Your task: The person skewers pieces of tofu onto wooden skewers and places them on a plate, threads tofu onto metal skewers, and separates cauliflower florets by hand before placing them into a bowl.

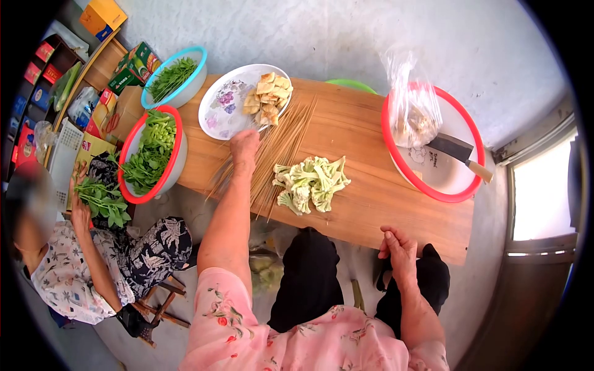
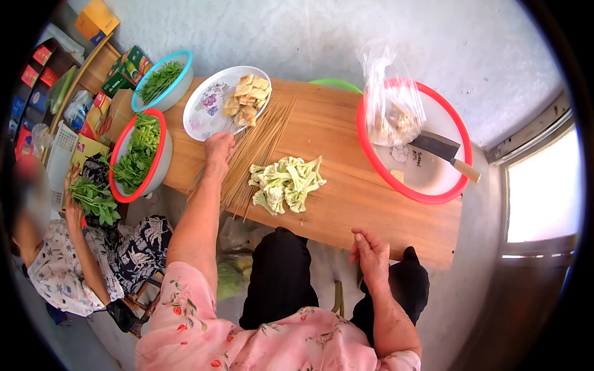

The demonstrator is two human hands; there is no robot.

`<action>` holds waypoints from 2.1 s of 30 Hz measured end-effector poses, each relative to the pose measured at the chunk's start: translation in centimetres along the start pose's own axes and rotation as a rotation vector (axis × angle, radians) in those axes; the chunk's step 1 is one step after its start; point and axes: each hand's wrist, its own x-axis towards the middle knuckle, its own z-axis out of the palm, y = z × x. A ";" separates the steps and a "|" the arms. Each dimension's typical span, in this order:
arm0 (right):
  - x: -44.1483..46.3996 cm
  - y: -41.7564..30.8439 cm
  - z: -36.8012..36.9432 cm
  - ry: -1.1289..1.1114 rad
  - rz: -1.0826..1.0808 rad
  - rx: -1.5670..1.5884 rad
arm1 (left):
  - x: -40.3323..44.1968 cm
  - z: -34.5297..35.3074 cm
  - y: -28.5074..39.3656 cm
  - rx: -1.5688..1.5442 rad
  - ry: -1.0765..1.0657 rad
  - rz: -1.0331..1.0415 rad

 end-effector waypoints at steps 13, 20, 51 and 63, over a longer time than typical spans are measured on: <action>0.1 2.0 -2.4 0.067 -0.007 -0.099 | -12.0 -12.9 -1.7 0.084 -0.105 -0.086; -0.9 3.8 -5.0 0.098 -0.010 -0.156 | -22.8 -22.9 -10.7 0.159 0.106 -0.388; -0.2 7.5 -6.1 0.097 0.133 -0.362 | -34.5 -19.2 -14.2 1.252 -0.732 0.125; -0.2 8.4 -6.7 0.107 0.165 -0.439 | -21.3 -16.8 -22.3 1.262 -0.584 0.126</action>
